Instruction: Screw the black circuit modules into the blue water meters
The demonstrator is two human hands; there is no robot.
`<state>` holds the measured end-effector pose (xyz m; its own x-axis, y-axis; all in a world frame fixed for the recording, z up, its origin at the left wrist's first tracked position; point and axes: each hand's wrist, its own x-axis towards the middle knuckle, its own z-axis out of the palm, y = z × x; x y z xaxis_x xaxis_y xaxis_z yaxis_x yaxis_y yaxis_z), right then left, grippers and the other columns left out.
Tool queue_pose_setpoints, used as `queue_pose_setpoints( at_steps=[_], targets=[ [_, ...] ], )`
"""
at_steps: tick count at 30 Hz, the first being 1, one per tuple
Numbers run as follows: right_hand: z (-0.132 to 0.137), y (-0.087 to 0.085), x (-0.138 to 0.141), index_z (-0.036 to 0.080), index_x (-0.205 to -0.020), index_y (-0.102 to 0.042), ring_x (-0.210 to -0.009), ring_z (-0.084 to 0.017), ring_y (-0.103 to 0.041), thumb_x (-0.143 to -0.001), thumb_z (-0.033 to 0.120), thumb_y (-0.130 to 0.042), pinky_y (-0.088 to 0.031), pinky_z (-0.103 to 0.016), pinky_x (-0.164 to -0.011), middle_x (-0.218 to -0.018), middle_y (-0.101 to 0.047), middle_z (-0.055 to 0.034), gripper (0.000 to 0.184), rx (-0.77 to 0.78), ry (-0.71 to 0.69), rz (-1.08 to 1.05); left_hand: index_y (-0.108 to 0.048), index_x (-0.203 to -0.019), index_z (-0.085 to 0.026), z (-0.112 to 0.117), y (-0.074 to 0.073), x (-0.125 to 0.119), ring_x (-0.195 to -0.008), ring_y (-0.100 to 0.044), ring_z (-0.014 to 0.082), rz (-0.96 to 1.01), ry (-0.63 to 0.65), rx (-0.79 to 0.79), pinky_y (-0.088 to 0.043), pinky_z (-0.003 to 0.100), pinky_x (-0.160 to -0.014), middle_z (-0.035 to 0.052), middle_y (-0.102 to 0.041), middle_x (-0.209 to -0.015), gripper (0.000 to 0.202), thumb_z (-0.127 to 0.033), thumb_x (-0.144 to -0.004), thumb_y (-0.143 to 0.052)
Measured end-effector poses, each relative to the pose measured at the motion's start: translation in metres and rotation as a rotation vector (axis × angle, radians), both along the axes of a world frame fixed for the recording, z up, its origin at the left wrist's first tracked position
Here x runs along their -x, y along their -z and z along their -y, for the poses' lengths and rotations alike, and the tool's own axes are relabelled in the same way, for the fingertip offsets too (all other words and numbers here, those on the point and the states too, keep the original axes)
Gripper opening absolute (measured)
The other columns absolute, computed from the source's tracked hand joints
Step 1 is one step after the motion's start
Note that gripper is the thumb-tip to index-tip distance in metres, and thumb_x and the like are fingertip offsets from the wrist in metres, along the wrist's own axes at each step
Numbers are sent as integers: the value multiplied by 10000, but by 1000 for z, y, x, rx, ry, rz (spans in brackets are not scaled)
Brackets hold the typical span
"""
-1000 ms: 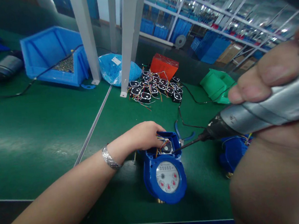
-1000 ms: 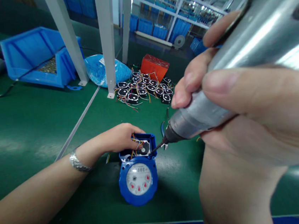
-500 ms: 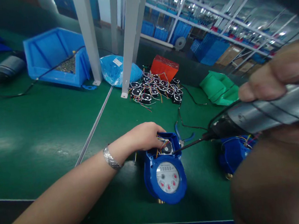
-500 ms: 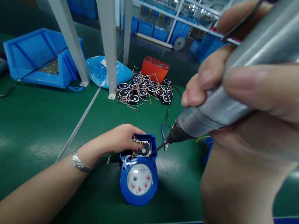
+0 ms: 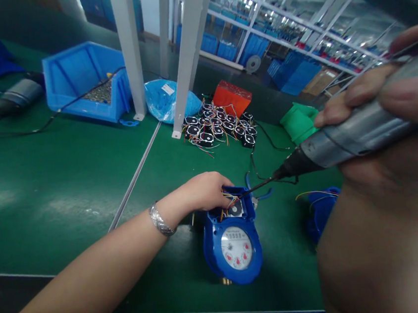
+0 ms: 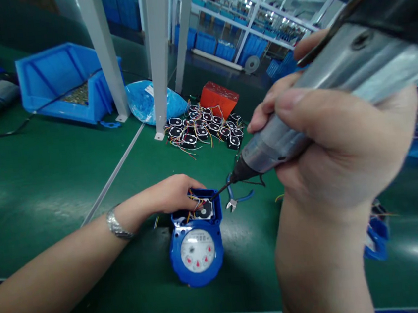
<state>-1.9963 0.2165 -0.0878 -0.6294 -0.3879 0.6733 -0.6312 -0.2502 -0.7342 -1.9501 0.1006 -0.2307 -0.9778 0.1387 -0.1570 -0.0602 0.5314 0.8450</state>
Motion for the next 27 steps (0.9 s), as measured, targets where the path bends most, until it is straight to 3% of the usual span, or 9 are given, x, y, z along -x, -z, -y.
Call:
queue_pose_setpoints(
  at_steps=[3,12,27],
  targets=[
    [4,1,11,144,-729,-531,-491,-165,-491,-582,128,-387,-349,-303,-409,-578,-438,-6,207,-11,-8,-111,-665,-881,-210,0,1,1,-624,-539,146,14,-1,1,-354,217,-527,15,-637,-711,287,-309,-622,-588],
    [11,0,19,135,-690,-564,-467,-173,-495,-528,138,-404,-352,-291,-377,-520,-466,12,228,7,-121,-53,-662,-927,-225,0,1,1,-625,-542,145,21,-3,-10,-363,223,-538,18,-643,-734,321,-295,-622,-592],
    [10,4,32,128,-732,-596,-473,-176,-487,-588,134,-457,-330,-297,-374,-555,-462,-15,199,2,-188,-88,-664,-911,-240,-2,2,1,-613,-549,151,9,-24,14,-359,221,-512,13,-642,-704,303,-307,-624,-592]
  ],
)
